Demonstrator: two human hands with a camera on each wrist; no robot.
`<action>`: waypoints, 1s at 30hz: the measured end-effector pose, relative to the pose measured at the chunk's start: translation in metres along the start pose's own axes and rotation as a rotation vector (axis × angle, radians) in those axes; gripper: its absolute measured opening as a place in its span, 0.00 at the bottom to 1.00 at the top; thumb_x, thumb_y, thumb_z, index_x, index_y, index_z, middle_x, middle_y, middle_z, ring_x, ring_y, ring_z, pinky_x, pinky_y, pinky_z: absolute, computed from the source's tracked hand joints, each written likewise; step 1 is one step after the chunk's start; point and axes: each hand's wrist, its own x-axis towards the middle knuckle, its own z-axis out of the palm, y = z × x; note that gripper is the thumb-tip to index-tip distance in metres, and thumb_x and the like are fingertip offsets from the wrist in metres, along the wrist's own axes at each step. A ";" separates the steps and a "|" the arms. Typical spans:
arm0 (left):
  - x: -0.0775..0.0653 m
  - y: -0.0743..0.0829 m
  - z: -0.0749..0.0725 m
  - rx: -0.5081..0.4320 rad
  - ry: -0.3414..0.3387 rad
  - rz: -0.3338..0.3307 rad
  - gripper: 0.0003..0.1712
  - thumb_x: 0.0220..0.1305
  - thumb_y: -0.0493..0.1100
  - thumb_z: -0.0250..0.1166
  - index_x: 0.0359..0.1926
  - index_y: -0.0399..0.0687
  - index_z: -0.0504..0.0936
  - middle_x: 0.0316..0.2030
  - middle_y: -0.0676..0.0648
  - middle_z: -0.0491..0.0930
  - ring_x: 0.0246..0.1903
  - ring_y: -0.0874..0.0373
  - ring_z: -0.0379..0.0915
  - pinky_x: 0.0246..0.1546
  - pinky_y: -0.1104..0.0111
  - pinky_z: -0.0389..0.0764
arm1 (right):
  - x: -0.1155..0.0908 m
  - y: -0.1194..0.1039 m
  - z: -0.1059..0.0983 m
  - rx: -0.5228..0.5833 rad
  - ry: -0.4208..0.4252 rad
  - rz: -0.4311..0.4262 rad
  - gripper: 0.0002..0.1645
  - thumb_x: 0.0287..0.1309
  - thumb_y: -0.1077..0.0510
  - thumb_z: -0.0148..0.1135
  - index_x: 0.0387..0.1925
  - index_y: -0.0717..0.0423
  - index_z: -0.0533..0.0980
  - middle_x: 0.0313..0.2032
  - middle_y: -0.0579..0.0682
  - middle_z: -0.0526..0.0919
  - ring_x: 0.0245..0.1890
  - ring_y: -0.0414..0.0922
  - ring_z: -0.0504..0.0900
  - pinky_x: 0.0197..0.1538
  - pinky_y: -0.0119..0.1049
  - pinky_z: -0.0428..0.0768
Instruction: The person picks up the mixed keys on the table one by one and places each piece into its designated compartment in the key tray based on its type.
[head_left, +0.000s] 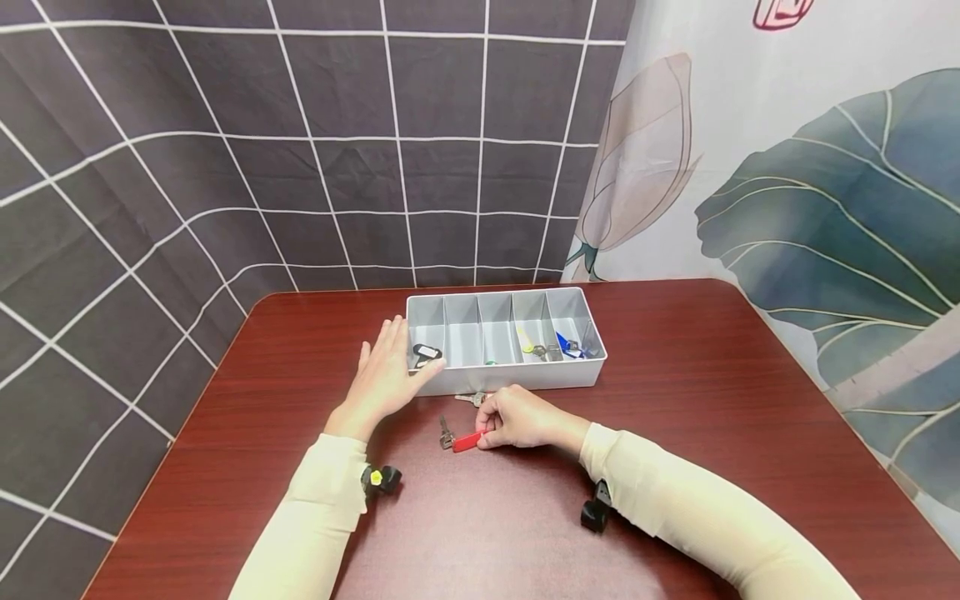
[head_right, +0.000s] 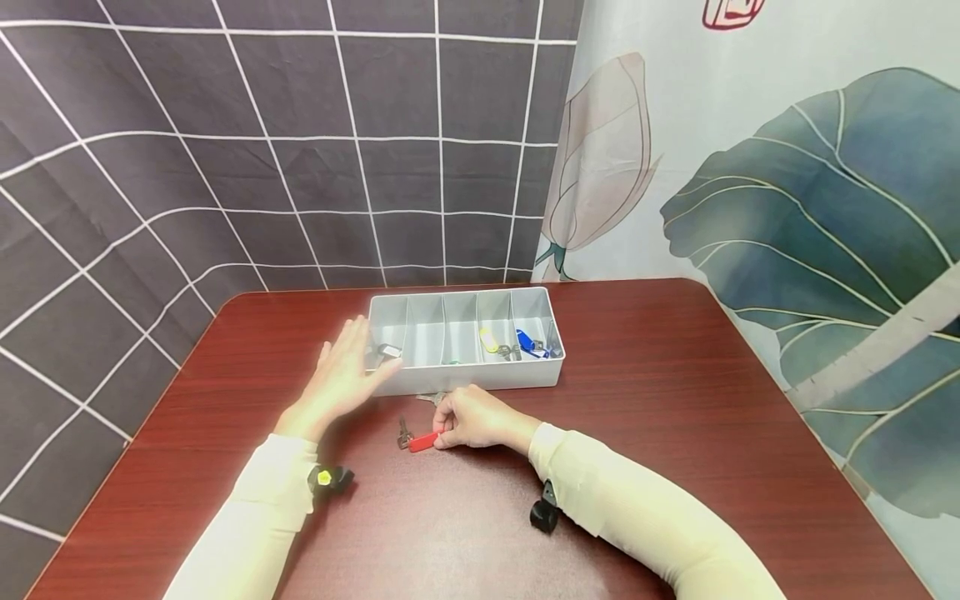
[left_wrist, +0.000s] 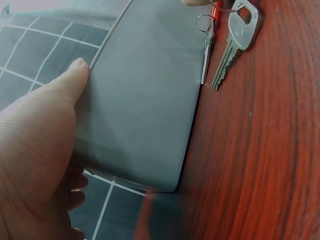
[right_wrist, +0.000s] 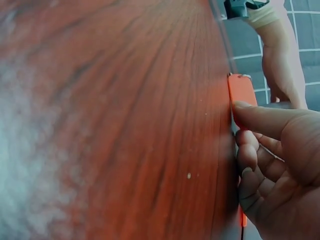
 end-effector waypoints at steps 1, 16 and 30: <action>0.000 0.000 0.000 0.001 0.000 0.000 0.64 0.54 0.81 0.47 0.74 0.36 0.48 0.74 0.39 0.47 0.73 0.46 0.38 0.66 0.40 0.44 | 0.000 0.000 0.000 0.006 0.003 -0.001 0.08 0.46 0.55 0.76 0.22 0.44 0.81 0.18 0.33 0.76 0.20 0.29 0.73 0.27 0.27 0.74; 0.000 -0.001 0.002 0.000 0.006 0.000 0.64 0.54 0.82 0.46 0.74 0.37 0.48 0.74 0.40 0.47 0.74 0.46 0.38 0.66 0.40 0.44 | -0.003 -0.002 -0.007 0.112 0.058 -0.016 0.04 0.52 0.56 0.72 0.25 0.46 0.83 0.15 0.35 0.77 0.14 0.32 0.75 0.22 0.28 0.75; 0.000 -0.001 0.001 -0.001 0.004 -0.002 0.62 0.55 0.79 0.50 0.74 0.37 0.48 0.74 0.40 0.47 0.73 0.45 0.38 0.66 0.40 0.44 | -0.005 -0.005 -0.017 0.220 0.109 -0.015 0.04 0.54 0.56 0.71 0.27 0.51 0.85 0.18 0.49 0.82 0.15 0.38 0.77 0.21 0.28 0.74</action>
